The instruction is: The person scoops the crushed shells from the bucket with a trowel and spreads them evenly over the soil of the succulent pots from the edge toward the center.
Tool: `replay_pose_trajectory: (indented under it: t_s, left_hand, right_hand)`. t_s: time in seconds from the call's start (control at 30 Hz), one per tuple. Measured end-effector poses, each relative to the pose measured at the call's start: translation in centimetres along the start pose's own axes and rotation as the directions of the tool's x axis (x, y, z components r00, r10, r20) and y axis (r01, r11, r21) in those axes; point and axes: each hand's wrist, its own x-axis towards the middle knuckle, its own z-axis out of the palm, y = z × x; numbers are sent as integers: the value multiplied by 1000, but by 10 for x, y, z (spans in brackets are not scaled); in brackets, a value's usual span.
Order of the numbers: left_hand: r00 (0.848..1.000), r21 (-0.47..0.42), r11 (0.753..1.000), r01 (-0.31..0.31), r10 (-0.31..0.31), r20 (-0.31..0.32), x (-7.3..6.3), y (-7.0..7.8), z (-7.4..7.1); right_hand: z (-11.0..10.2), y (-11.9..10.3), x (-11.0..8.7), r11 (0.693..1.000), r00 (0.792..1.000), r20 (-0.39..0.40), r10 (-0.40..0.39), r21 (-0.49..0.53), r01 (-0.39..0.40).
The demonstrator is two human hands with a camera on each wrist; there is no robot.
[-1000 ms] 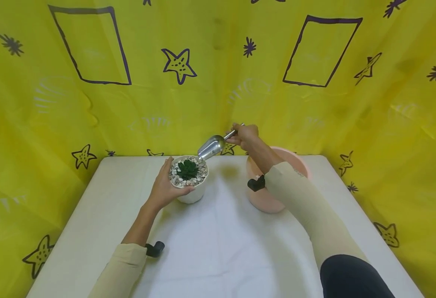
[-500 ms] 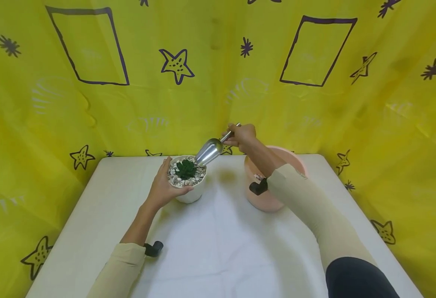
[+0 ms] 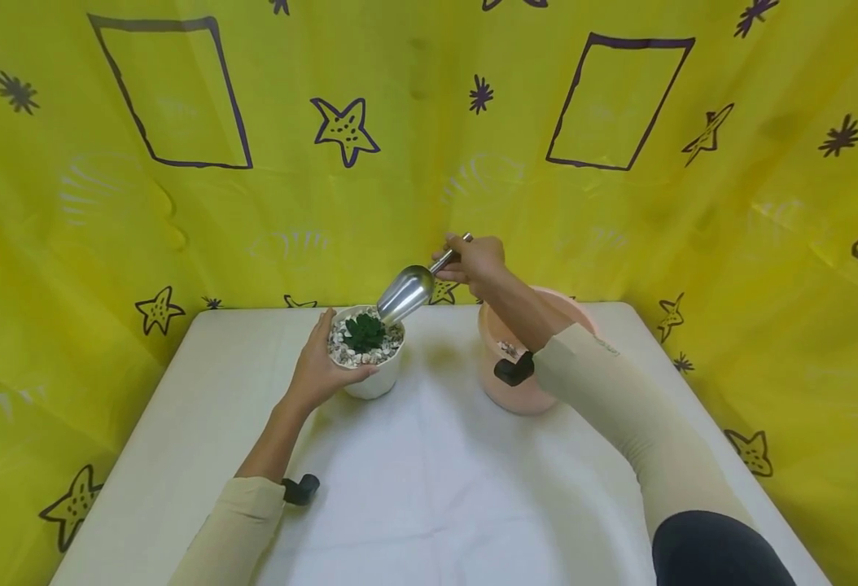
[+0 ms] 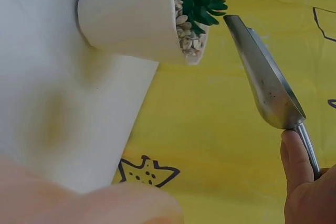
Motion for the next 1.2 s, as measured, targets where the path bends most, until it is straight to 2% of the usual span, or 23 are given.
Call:
replay_pose_trajectory:
  t_s: [0.4, 0.6, 0.8, 1.0, 1.1, 1.2]
  left_hand:
    - [1000, 15, 1000, 22, -22, 4, 2, 0, -2]
    - [999, 15, 999, 34, -34, 3, 3, 0, -2]
    - [999, 2, 999, 35, -35, -3, 1, 0, 0]
    - [1000, -19, 999, 26, -26, -1, 0, 1, 2]
    - [1000, -19, 1000, 20, -20, 0, 0, 1, 2]
    - [1000, -4, 1000, 17, -17, 1, 0, 0, 3]
  right_hand:
    - [-32, -31, -28, 999, 999, 49, 22, 24, -23]
    - [-64, -50, -38, 998, 998, 68, 16, 58, -20]
    - [-104, -76, -50, 999, 996, 83, -13, 43, 9]
    - [-146, -85, -56, 993, 991, 94, -96, -57, 102]
    - [-161, -75, -54, 978, 989, 71, -128, -154, 138]
    - [-171, -58, -50, 945, 989, 55, -139, -292, 149]
